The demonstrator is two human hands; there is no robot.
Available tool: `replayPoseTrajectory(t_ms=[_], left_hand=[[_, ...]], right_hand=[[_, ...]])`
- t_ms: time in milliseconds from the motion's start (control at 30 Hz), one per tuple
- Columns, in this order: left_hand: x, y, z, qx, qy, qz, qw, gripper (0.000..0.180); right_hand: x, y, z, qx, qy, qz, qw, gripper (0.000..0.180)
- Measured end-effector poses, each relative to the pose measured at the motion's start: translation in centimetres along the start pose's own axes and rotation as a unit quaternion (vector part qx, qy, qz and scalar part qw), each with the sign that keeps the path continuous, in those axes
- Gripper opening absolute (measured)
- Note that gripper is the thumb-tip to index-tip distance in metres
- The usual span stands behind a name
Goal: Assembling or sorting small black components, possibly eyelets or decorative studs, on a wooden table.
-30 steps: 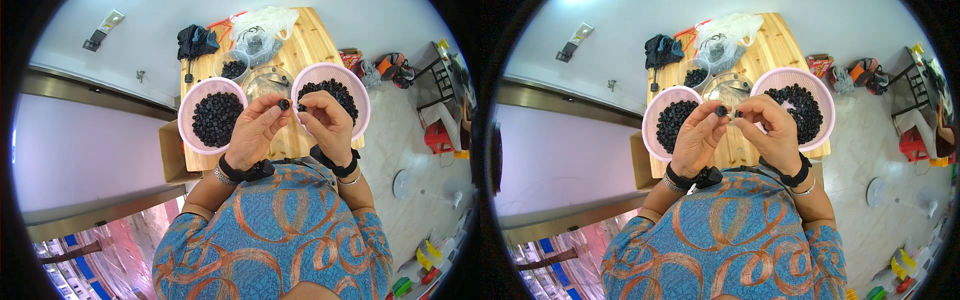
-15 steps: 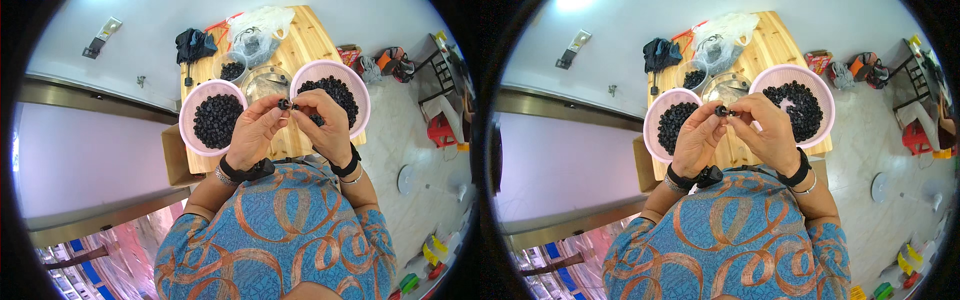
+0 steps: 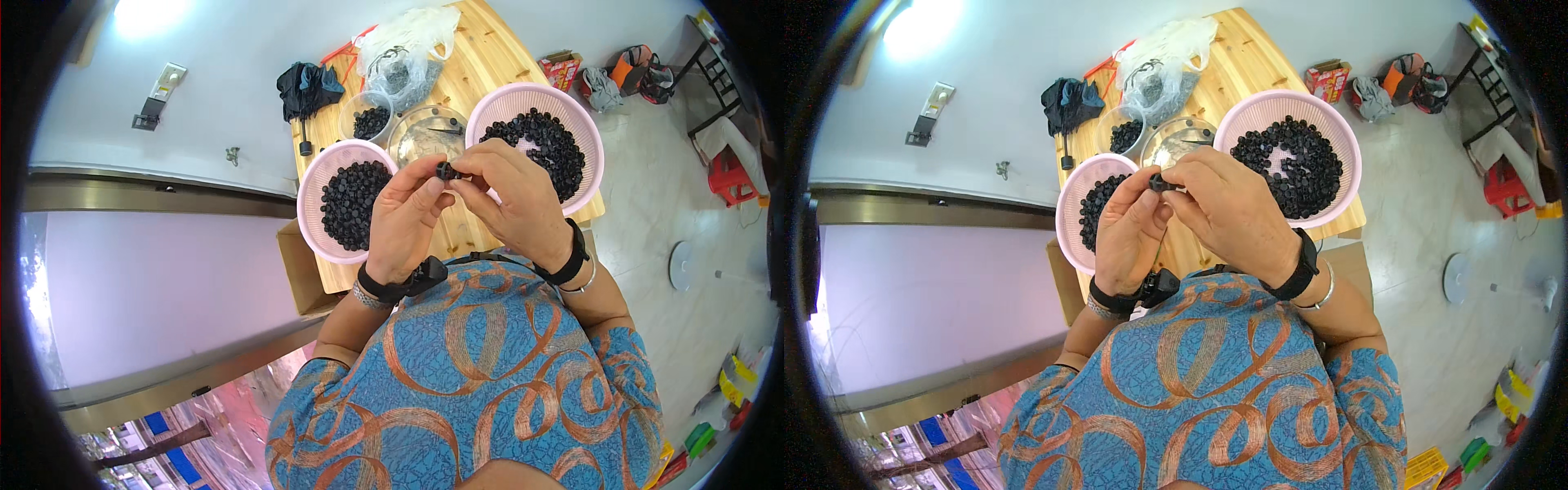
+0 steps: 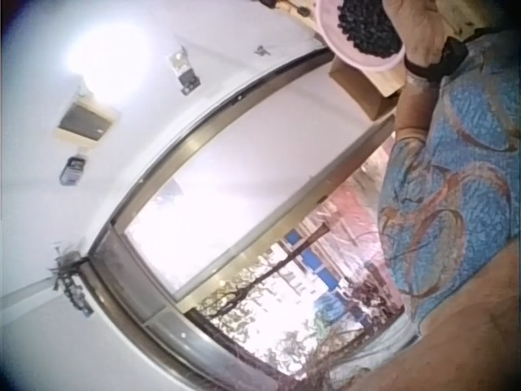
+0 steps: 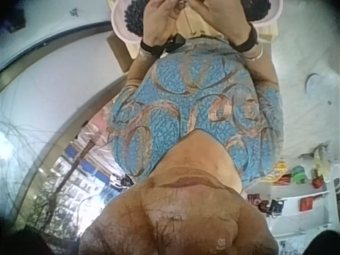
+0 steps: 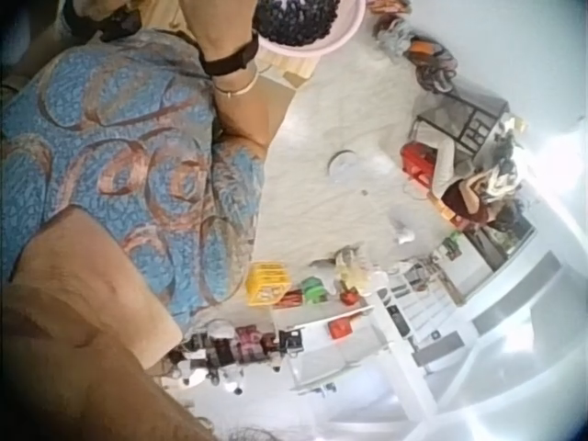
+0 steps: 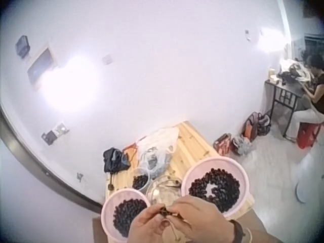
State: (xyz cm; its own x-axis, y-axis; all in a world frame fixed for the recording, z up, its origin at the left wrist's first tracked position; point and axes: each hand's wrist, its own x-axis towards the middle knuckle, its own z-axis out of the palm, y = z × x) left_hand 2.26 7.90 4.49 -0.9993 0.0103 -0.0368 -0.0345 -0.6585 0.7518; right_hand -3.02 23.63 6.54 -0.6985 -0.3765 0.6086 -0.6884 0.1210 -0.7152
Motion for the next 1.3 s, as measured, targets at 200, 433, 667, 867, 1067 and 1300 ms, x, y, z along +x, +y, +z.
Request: replayPoseTrajectory(t_ms=[200,433,667,867,1067,1300], left_hand=[[0.0,-0.2,0.5,0.073,0.008,0.048,0.996,0.027],[-0.2,-0.2,0.8,0.124,0.012,0.064,0.99,0.025],[-0.4,-0.2,0.3,0.157,0.014,0.076,0.985,0.025],[-0.4,-0.3,0.5,0.174,0.023,0.083,0.981,0.025],[-0.5,0.0,0.3,0.221,0.014,0.088,0.971,0.025],[-0.8,0.2,0.4,0.143,0.002,0.013,0.99,0.026]], right_hand=[[0.0,-0.1,-0.3,-0.015,0.007,-0.014,1.0,0.017],[-0.1,-0.6,-0.7,0.025,-0.012,0.045,0.999,0.015],[0.2,-0.3,-1.0,0.017,-0.018,0.004,1.0,0.011],[0.5,-0.3,-0.8,-0.003,-0.012,-0.031,0.999,0.011],[0.8,0.2,-1.1,-0.018,-0.041,-0.055,0.997,0.012],[1.3,1.3,-1.3,0.008,-0.085,-0.087,0.992,0.014]])
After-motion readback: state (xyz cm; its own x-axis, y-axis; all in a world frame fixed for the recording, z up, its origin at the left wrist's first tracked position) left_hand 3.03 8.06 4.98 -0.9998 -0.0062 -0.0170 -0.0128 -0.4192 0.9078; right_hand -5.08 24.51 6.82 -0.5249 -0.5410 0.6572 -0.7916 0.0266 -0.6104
